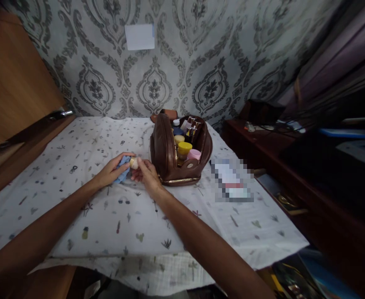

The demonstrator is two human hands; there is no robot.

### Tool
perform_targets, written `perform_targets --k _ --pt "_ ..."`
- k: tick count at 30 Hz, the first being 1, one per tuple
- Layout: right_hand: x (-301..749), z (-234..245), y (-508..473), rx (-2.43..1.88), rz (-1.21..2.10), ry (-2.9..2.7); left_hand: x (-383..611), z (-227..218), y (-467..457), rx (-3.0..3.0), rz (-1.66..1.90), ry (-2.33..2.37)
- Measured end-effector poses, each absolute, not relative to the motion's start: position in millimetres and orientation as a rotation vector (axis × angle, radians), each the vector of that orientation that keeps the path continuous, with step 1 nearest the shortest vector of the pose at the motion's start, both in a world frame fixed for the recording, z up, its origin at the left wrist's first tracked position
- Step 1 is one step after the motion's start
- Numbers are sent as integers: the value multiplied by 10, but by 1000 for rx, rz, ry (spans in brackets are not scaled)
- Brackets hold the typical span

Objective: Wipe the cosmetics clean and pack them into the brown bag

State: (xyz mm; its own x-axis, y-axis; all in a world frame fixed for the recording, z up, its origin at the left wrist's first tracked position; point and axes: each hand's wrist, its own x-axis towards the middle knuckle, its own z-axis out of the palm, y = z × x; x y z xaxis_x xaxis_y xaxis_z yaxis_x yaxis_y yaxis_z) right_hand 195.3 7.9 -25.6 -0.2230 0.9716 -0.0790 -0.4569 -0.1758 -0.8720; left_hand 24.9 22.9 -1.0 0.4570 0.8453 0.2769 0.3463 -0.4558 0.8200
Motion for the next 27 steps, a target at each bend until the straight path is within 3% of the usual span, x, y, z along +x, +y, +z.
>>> perform_targets --k 27 --pt "1935 -277 56 -797 1568 -881 276 -18 242 2111 868 1092"
